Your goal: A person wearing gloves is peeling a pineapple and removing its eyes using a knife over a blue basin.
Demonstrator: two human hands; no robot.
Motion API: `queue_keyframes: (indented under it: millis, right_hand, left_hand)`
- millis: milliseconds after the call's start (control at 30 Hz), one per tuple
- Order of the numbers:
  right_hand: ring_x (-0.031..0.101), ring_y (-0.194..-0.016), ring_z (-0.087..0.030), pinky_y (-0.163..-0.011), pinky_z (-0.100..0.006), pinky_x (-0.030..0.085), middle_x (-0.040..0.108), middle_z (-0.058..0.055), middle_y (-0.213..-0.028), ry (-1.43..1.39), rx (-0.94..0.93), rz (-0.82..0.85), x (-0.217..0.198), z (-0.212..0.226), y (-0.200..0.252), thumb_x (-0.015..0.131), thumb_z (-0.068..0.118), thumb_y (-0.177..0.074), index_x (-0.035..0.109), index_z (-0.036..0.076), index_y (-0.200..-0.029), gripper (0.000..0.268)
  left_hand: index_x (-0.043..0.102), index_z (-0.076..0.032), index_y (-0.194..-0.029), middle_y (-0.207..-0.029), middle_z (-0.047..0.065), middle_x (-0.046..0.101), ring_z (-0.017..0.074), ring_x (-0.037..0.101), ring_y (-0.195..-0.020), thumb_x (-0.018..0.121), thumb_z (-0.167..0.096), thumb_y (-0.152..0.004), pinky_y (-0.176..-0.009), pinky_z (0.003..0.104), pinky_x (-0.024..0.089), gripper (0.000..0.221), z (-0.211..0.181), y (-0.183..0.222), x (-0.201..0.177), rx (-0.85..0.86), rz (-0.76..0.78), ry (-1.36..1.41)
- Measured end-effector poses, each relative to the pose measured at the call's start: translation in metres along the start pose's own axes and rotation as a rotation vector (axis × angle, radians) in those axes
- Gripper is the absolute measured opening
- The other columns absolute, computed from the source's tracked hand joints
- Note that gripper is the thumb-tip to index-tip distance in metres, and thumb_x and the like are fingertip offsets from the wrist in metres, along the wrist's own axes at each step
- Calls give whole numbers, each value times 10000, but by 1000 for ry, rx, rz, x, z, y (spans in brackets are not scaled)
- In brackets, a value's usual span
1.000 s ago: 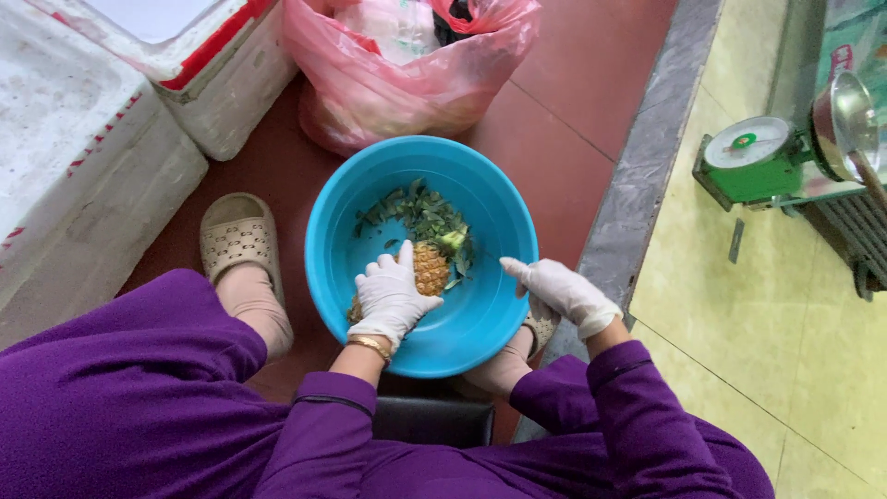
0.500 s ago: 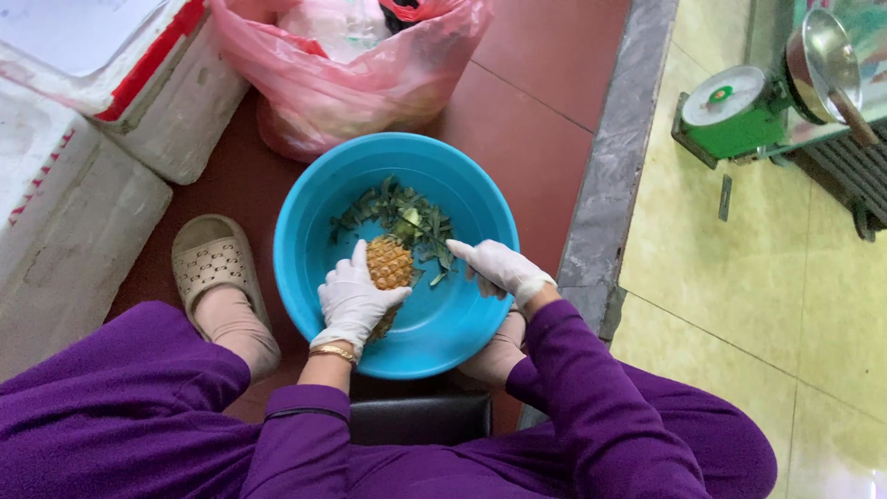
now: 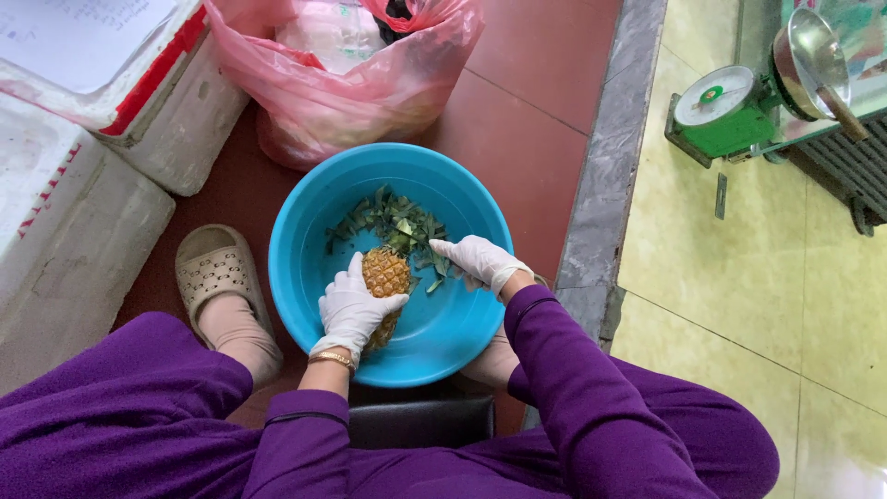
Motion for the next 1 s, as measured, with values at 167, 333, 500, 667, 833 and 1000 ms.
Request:
queue_keyframes:
  millis: [167,333,500,667,833,1000]
  right_hand:
    - [581,-466,-249,-412,-363,422,621,-248,-592,54,-28,-27,5,-3,-15,501,705,-973,659,-84,-849,814]
    - [745,-622,-306,-718,-433,627,720,-238,-708,311,-248,-51,6,32,8,319,681,-1002,685,52,-1099,734]
    - [566,-401,-228,-435,-353,481,693,-191,-623,-266,-137,-179,-28,-11,20,418,756,-971,761,-36,-1028,865]
    - [469,-417,-163,-382,-300,386,729,-287,-925,-686,-174,-193,-9,-29,28,528,748,-933,592,-30,-1362,891]
    - [470,-427,-173,-325,-298,363,601,-216,-1025,-856,-424,-260,4,-5,23,870,348,-819,415,16,-1514,895]
    - [515,-465,-167,-332,-276,363,516,-156,-1028,-862,-379,-296,14,-5,23,852,131,-791,395,70,-1557,895]
  left_hand:
    - [278,-254,-1636,-1420,102,563,345,559,-1316,796,-746,-675,-1064,518,456,1197,-3,0,1,18,-25,2]
    - [348,-282,-1591,-1293,111,629,364,635,-1208,853,-724,-568,-988,516,526,1224,-37,17,23,195,-45,-46]
    - [299,-297,-1624,-1380,92,580,343,581,-1294,878,-708,-583,-1045,500,492,1260,-29,-2,25,217,-41,115]
    - [243,-357,-1636,-1491,60,501,320,492,-1404,906,-680,-582,-1137,493,422,1286,-20,-5,35,193,-18,224]
    - [474,-271,-1494,-1056,28,635,256,682,-976,847,-691,-453,-878,422,513,1183,-47,16,24,492,-506,28]
    - [199,-338,-1634,-1516,51,443,267,383,-1480,856,-672,-574,-1241,583,161,1291,-41,7,46,346,-258,-84]
Point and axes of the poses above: each hand's wrist, its own y-axis away from the middle knuckle, its own x-axis out of the palm, z = x × y, the point moved 9 cm from there along -y, towards the middle knuckle
